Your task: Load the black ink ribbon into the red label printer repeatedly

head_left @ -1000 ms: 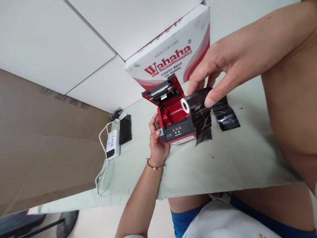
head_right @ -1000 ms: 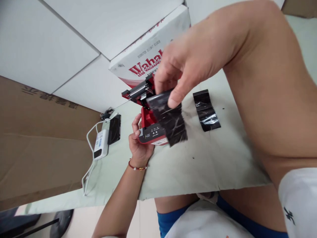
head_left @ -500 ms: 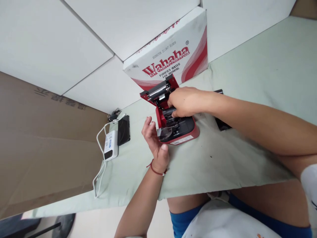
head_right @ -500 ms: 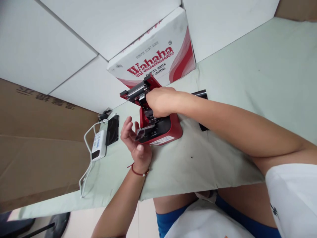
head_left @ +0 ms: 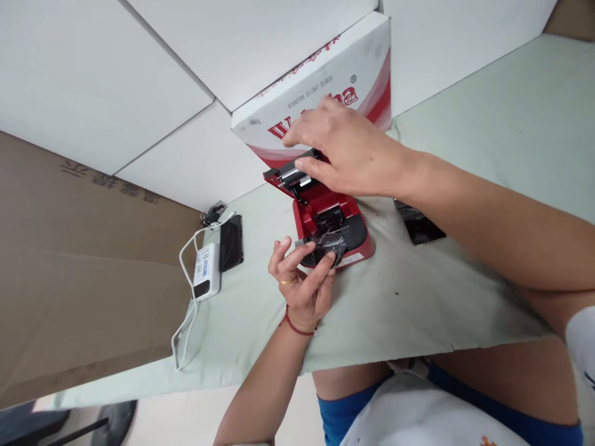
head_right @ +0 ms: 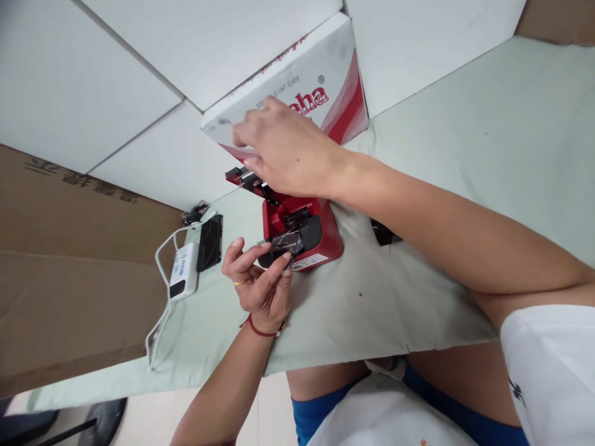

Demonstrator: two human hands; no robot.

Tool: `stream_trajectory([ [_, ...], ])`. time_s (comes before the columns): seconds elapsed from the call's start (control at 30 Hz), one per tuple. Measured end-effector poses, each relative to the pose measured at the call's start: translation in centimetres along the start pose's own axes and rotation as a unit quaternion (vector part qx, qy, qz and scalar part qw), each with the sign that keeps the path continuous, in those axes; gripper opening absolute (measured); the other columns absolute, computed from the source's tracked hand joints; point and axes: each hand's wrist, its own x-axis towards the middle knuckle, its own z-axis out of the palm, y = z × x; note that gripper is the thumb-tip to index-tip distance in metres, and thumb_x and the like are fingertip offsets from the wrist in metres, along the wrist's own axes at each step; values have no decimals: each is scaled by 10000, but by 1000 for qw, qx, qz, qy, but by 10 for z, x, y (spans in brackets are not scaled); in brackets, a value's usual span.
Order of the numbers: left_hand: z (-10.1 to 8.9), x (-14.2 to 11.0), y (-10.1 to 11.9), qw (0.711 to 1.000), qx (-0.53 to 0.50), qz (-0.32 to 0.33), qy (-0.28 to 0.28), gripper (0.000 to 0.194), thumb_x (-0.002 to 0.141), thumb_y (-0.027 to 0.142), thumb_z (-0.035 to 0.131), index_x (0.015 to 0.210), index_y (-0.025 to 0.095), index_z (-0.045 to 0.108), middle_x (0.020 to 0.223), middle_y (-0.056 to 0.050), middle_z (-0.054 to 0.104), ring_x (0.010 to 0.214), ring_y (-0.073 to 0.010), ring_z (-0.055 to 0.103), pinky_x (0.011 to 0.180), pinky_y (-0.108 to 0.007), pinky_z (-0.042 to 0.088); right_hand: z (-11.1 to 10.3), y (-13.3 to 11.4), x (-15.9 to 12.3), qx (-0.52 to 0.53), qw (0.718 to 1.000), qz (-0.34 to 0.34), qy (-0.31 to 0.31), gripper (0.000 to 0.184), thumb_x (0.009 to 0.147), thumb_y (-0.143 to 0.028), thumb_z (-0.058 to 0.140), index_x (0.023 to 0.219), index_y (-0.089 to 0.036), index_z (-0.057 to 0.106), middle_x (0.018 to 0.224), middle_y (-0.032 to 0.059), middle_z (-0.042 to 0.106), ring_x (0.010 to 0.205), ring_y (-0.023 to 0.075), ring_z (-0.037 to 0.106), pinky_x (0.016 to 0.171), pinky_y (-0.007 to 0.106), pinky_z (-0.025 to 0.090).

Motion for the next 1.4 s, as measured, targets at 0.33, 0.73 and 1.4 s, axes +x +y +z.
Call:
stream_trajectory([
  [0.33, 3, -5, -7, 999, -15, -11, 37, 236, 960, 298, 723, 1135, 375, 862, 1345, -90, 611, 1499, -357, 456, 1330, -660, 314, -21, -7, -14, -90, 980, -39, -173, 334, 1065, -264, 484, 1133, -202, 805, 1061, 105, 793, 1038, 281, 701, 898, 399, 470],
  [0.73, 18, 3, -18, 931, -257, -244, 89, 437, 1113, 483, 517, 1512, 332, 612, 1364, -66, 772, 1410, -269, 671, 1334, -542, 349, -15, -11, -20, -143, 944, -86, -286, 218, 982, -172, 611, 894, -162, 810, 823, 56, 758, 833, 210, 638, 805, 383, 386],
  [1.4, 17, -1, -51, 732, -492, -469, 25, 853, 835, 387, 858, 1576, 574, 477, 1658, 41, 569, 1493, -193, 605, 1101, -313, 605, -28, -28, -34, -123, 910, -181, -351, 230, 957, -131, 598, 1116, -194, 752, 708, 23, 614, 649, 173, 530, 655, 375, 331],
])
